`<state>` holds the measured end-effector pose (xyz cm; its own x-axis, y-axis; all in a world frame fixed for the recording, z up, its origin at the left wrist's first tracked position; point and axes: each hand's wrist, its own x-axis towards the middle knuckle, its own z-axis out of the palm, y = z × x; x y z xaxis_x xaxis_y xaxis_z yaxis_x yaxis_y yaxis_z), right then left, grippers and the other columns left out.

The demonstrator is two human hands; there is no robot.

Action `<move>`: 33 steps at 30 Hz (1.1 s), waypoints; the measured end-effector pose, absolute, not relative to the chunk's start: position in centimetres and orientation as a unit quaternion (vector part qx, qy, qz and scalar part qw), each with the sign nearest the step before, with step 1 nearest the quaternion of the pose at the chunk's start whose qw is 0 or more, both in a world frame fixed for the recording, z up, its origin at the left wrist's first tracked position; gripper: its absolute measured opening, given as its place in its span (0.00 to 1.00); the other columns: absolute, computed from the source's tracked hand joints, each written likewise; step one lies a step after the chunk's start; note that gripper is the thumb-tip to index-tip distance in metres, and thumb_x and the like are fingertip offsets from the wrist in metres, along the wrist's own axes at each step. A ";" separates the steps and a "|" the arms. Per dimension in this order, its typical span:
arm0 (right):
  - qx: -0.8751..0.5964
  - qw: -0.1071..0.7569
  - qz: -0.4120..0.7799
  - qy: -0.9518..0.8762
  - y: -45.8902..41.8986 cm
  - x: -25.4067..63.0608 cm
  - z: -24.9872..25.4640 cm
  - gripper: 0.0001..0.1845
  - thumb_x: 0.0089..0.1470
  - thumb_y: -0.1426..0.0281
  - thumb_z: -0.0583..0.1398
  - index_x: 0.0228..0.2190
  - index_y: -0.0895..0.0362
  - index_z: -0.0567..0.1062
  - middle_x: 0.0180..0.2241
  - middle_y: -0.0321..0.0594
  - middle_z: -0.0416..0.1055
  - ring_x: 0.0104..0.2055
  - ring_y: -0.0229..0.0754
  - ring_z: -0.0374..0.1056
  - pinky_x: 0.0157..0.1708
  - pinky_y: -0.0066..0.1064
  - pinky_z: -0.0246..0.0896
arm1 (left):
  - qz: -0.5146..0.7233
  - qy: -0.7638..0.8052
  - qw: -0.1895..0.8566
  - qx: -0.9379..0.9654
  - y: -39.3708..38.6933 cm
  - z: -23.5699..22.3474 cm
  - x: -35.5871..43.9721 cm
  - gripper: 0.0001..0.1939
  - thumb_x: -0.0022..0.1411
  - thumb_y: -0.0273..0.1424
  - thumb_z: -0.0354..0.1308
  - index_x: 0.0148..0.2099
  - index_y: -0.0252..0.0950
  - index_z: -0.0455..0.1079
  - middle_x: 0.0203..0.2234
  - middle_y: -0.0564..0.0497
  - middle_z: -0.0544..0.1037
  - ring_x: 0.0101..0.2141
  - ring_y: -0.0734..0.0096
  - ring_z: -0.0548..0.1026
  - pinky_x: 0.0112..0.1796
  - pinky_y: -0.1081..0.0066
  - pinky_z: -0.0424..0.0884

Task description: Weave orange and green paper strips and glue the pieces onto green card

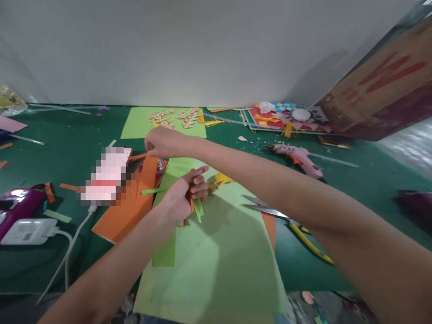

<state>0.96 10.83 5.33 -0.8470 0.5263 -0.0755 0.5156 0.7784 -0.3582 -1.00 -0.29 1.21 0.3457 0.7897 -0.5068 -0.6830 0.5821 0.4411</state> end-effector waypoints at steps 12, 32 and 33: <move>-0.285 0.010 0.123 -0.950 12.3 -4.5 2.8 0.08 0.50 0.71 0.60 0.32 0.63 0.76 0.31 0.50 0.74 0.37 0.47 0.68 0.31 0.31 0.55 | 0.263 0.404 0.848 0.221 -0.6 1.0 -1.2 0.25 0.65 0.22 0.41 0.15 0.34 0.54 0.09 0.60 0.46 0.11 0.85 0.45 0.12 0.82 0.45; -0.192 0.014 0.237 -0.952 5.0 2.2 1.7 0.11 0.39 0.86 0.54 0.18 0.60 0.72 0.18 0.30 0.57 0.22 0.31 0.44 0.25 0.29 0.40 | 0.018 0.242 0.854 0.461 -1.9 1.0 -1.5 0.13 0.62 0.40 0.58 0.39 0.34 0.73 0.18 0.58 0.65 0.13 0.88 0.50 0.16 0.79 0.41; -0.193 0.017 0.248 -0.949 5.1 2.1 1.7 0.11 0.39 0.86 0.54 0.20 0.61 0.73 0.19 0.32 0.61 0.23 0.31 0.48 0.25 0.28 0.41 | 0.026 0.254 0.850 0.461 -1.9 1.1 -1.5 0.12 0.63 0.38 0.56 0.39 0.34 0.73 0.18 0.58 0.65 0.13 0.89 0.49 0.16 0.79 0.41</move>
